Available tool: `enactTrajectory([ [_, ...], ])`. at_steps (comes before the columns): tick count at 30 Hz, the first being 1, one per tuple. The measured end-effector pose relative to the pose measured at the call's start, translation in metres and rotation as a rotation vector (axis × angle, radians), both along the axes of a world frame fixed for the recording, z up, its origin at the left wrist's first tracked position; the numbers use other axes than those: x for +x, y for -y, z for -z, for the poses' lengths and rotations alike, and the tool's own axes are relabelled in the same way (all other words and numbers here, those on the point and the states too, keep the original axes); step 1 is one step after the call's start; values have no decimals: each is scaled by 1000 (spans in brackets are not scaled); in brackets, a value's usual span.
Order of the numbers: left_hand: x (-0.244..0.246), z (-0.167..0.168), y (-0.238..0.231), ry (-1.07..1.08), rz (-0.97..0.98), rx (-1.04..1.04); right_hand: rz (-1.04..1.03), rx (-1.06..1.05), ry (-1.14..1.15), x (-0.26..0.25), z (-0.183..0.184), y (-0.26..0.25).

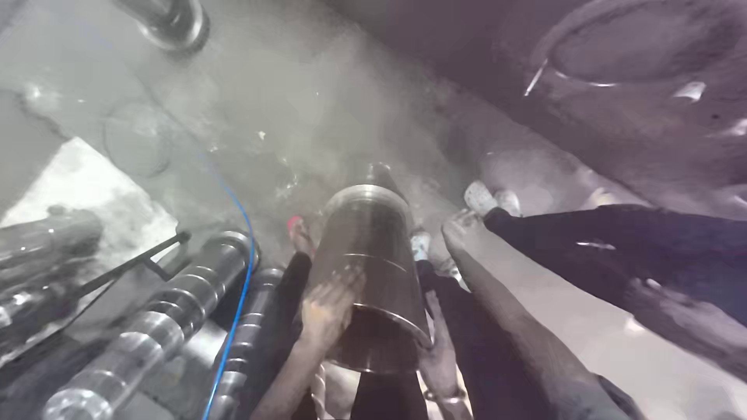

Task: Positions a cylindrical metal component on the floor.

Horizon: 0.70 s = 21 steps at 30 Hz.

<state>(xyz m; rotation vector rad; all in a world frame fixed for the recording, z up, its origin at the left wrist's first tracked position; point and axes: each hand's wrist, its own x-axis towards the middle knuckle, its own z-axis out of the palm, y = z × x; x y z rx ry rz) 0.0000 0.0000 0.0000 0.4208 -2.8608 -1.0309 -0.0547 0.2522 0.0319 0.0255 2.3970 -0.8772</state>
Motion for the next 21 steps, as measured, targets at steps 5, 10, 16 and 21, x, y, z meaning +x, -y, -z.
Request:
enactTrajectory([
  [5, 15, -1, 20, 156, 11, 63, -46, 5, -139, 22, 7, 19],
  [10, 35, 12, 46, 333, -82, 258, -74, 32, -113, 19, 2, 21],
  [16, 37, 23, 39, 199, -119, 279, -62, 75, -116, 9, 1, 25],
  [21, 49, 27, 41, 178, -144, 292, -87, 51, -145, 12, 3, 30],
])
